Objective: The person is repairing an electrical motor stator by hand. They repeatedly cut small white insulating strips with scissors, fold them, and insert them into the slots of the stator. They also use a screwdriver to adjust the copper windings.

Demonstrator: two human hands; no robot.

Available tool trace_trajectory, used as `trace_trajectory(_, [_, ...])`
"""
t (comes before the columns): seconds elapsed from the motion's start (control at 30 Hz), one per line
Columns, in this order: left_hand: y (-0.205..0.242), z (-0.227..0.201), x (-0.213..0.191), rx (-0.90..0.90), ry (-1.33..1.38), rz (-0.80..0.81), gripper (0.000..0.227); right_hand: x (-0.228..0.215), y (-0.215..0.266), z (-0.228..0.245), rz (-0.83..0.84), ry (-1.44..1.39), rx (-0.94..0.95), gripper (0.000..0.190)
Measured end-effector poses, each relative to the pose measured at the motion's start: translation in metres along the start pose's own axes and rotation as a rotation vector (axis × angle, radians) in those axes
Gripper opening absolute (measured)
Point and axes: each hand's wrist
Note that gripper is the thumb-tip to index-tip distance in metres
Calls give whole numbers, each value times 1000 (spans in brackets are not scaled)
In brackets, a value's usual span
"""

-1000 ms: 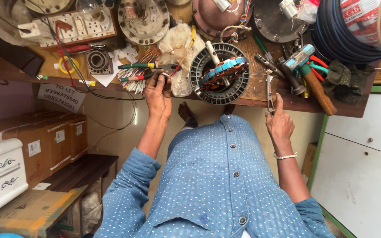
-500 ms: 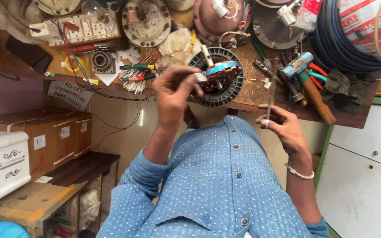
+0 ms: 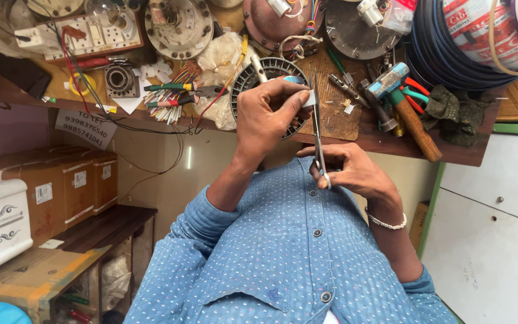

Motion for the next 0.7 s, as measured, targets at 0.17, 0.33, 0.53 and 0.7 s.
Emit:
trace_trajectory(0.17, [1,2,-4,-13,0,-20,13,-1,-1,1,-38,57,31,68])
trace_trajectory(0.33, [-3,9,-9,-32,-3,-2,13,-3,-3,0,-5,55,-3,68])
trace_trajectory(0.53, [-2,12,-8,-33,18,36,12,-5,-3,-3,51,6,10,74])
trace_trajectory(0.7, [-1,8,-6,-58,13,30,12,-3,-2,-2,13,45,10,72])
Point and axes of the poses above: each hand's wrist, its own y-axis away from the middle knuckle, its own x-axis out of the palm, z = x × y, and after that the axes turned 10 degrees about x, right-handed
